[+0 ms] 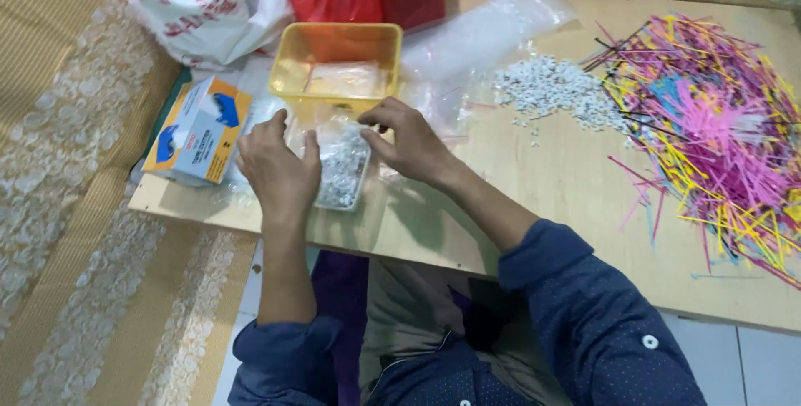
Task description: Sorting small white plastic components and colored sticks on a workbench into piles and bags.
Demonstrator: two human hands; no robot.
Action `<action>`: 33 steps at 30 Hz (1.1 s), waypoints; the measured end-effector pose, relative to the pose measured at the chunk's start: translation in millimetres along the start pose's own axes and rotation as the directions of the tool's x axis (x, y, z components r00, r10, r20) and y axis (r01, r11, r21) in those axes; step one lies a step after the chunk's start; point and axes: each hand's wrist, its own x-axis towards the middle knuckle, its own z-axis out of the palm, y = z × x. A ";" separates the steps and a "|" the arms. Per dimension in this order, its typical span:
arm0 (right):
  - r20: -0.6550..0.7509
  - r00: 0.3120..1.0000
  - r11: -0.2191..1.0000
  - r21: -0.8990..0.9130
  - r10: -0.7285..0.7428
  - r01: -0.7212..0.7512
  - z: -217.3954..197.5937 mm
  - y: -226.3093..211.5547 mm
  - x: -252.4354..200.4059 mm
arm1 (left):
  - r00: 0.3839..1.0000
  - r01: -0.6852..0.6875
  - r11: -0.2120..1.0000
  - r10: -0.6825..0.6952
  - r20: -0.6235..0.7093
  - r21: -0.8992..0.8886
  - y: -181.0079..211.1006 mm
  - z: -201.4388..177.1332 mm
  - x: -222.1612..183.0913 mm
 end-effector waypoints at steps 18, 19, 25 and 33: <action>-0.300 0.913 0.687 -0.603 0.276 -0.406 -246.5 106.7 -131.9 | 0.713 -0.452 0.841 0.141 0.687 0.298 166.9 178.0 -61.0; -0.308 0.912 0.687 -0.602 0.271 -0.407 -246.6 114.2 -132.0 | 0.715 -0.458 0.838 0.148 0.684 0.297 177.5 178.5 -54.8; -0.231 0.932 0.736 -0.572 0.278 -0.362 -224.6 127.4 -137.9 | 0.593 -0.488 0.871 0.380 0.710 -0.058 231.4 208.7 -20.8; -0.144 0.882 0.707 -0.546 0.449 -0.449 -209.9 109.6 -130.0 | 0.657 -0.629 0.715 0.699 0.283 -0.305 200.1 271.6 -27.1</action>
